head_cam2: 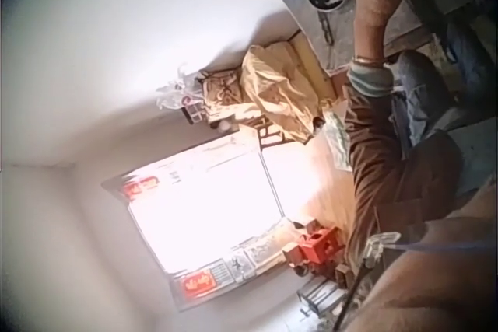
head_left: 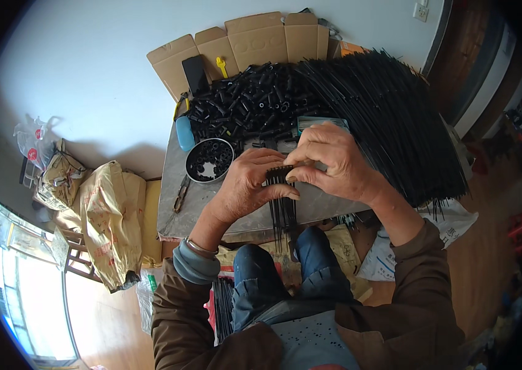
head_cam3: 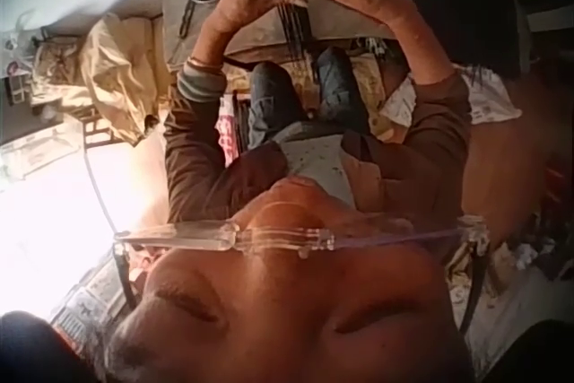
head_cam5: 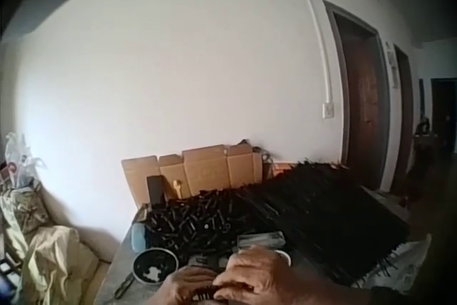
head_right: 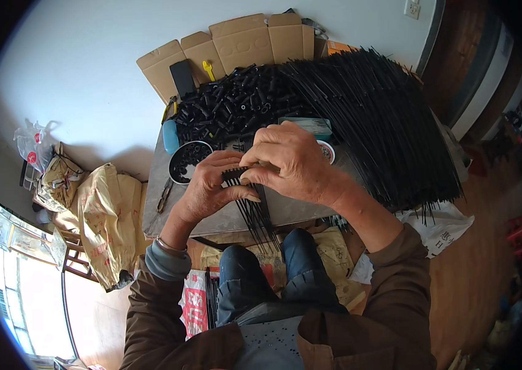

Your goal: Assembling black rods with plastic components and washers using pliers and a measuring jig.

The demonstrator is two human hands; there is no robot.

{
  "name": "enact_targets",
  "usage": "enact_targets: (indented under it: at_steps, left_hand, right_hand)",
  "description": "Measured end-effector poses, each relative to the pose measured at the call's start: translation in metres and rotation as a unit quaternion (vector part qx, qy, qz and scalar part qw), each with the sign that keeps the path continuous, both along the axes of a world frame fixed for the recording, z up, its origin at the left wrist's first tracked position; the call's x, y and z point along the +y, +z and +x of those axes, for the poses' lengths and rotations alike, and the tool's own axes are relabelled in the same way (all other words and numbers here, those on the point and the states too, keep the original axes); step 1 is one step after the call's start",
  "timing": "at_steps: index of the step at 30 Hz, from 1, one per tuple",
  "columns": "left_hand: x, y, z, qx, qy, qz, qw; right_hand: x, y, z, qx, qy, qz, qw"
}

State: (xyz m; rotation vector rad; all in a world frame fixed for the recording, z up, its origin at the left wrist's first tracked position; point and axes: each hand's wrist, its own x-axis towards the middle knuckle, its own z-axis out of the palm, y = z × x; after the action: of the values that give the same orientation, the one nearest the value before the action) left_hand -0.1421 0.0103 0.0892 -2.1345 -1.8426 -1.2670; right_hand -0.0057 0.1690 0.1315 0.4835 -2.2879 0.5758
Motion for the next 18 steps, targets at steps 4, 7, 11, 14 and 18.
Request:
enact_targets:
  at_steps: [4,7,11,14,18]
  left_hand:
    - [-0.002,-0.001,-0.003,0.002,-0.007,-0.009,1.0]
    - [-0.002,0.0,-0.005,0.011,-0.003,-0.013,1.0]
    - [0.002,-0.005,-0.002,-0.032,-0.022,0.049,0.998]
    - [0.002,-0.015,0.003,-0.088,-0.031,0.036,0.995]
    - [0.002,-0.012,0.004,-0.065,-0.031,0.052,0.996]
  right_hand:
    - [-0.002,-0.01,-0.003,-0.064,0.026,-0.112,0.991]
    - [-0.004,-0.01,-0.005,-0.063,0.024,-0.112,0.991]
    - [-0.007,-0.004,-0.002,-0.065,0.006,-0.054,0.996]
    - [-0.012,-0.008,0.0,-0.121,0.019,-0.193,0.973]
    - [-0.008,-0.003,0.001,-0.073,-0.002,-0.08,0.994]
